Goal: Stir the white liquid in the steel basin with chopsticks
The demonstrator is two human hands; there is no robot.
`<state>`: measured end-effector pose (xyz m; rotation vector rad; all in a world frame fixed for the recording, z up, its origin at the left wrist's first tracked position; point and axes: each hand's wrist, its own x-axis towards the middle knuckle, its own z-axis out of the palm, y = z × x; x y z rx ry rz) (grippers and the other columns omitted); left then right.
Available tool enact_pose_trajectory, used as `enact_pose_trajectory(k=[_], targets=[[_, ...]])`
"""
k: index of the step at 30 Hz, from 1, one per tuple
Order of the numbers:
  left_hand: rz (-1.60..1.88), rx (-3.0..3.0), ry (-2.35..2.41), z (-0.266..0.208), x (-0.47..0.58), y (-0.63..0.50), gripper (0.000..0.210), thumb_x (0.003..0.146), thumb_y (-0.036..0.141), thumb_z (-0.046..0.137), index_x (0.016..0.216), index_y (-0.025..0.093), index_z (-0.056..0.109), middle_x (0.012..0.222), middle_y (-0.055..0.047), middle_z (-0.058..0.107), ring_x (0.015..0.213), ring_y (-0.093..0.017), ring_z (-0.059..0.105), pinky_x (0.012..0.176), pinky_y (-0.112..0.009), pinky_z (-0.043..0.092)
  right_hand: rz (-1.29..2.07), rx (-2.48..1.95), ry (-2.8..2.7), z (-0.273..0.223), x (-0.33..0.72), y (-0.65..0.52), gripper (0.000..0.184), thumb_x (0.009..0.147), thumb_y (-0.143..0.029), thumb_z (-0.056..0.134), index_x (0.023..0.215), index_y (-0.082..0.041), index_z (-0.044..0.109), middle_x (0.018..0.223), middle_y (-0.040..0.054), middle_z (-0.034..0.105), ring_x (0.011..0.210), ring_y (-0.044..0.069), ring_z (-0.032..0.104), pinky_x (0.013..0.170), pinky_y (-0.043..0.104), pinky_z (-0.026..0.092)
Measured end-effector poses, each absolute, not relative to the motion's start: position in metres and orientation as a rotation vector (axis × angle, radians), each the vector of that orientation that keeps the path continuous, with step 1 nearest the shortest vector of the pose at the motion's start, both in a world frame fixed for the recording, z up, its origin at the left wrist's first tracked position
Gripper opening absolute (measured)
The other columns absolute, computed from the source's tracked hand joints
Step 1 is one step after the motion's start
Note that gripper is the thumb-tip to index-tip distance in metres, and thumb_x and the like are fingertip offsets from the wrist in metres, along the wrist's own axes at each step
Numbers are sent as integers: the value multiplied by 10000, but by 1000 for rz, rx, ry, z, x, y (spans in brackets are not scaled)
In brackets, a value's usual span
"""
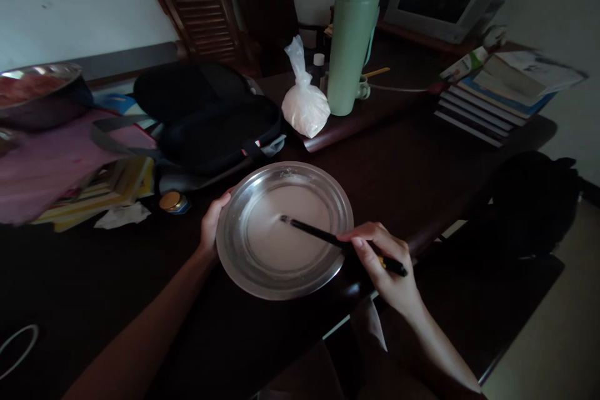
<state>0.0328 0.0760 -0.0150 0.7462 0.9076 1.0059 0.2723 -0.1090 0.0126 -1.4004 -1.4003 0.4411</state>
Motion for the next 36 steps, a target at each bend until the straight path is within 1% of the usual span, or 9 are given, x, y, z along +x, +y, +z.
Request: enact_pose_trajectory(k=[6, 11, 15, 20, 23, 26, 31, 34, 36], targets=[[1006, 764, 919, -16, 32, 75, 226, 812, 277, 605, 971, 174, 730, 781, -4, 741, 695, -184, 684, 716, -272, 541, 403, -1437, -1256, 16, 276, -116, 227, 964, -215, 505, 849, -240, 699, 767, 3, 703, 707, 152, 637, 645, 302, 459], [994, 739, 915, -15, 33, 76, 258, 818, 273, 603, 1023, 167, 719, 775, -7, 743, 725, -199, 692, 738, -281, 539, 438, -1384, -1424, 14, 273, -112, 181, 948, -201, 534, 925, -240, 710, 831, 13, 733, 751, 168, 662, 699, 330, 472], [1017, 730, 899, -16, 34, 77, 230, 811, 258, 601, 983, 166, 724, 773, -2, 742, 708, -183, 688, 699, -258, 536, 351, -1463, -1269, 16, 277, -117, 203, 955, -202, 520, 892, -245, 709, 795, 7, 713, 727, 156, 639, 650, 307, 450], [995, 741, 931, -13, 35, 75, 254, 843, 260, 559, 1010, 166, 725, 767, -14, 741, 794, -218, 695, 765, -289, 539, 468, -1378, -1391, 16, 273, -115, 206, 961, -207, 509, 893, -246, 699, 789, 2, 714, 719, 154, 645, 680, 316, 466], [1008, 730, 948, -13, 35, 75, 264, 863, 236, 516, 1000, 159, 729, 760, -12, 738, 696, -182, 674, 698, -260, 531, 417, -1398, -1422, 14, 273, -112, 174, 950, -200, 535, 945, -248, 703, 843, 12, 730, 742, 161, 652, 688, 326, 460], [1008, 724, 949, -14, 35, 76, 249, 862, 236, 521, 967, 161, 735, 725, -7, 729, 612, -162, 648, 625, -244, 512, 377, -1461, -1298, 15, 275, -116, 189, 953, -201, 527, 903, -245, 704, 803, 10, 714, 722, 155, 638, 644, 309, 450], [997, 734, 935, -12, 34, 75, 267, 860, 250, 536, 1013, 156, 734, 764, -25, 738, 741, -207, 688, 757, -280, 531, 500, -1377, -1373, 15, 272, -116, 206, 961, -207, 509, 892, -243, 700, 783, 0, 713, 715, 152, 650, 684, 316, 468], [1003, 743, 922, -11, 35, 75, 263, 862, 230, 523, 995, 153, 736, 751, -22, 739, 705, -194, 683, 727, -267, 538, 443, -1384, -1417, 14, 273, -113, 168, 948, -194, 541, 938, -248, 700, 846, 0, 733, 772, 153, 662, 718, 315, 463], [1011, 739, 912, -11, 35, 75, 256, 865, 218, 515, 976, 157, 737, 742, -14, 741, 660, -177, 672, 673, -248, 537, 381, -1451, -1332, 15, 276, -116, 179, 951, -190, 538, 921, -252, 703, 832, -8, 725, 754, 140, 646, 683, 298, 452]])
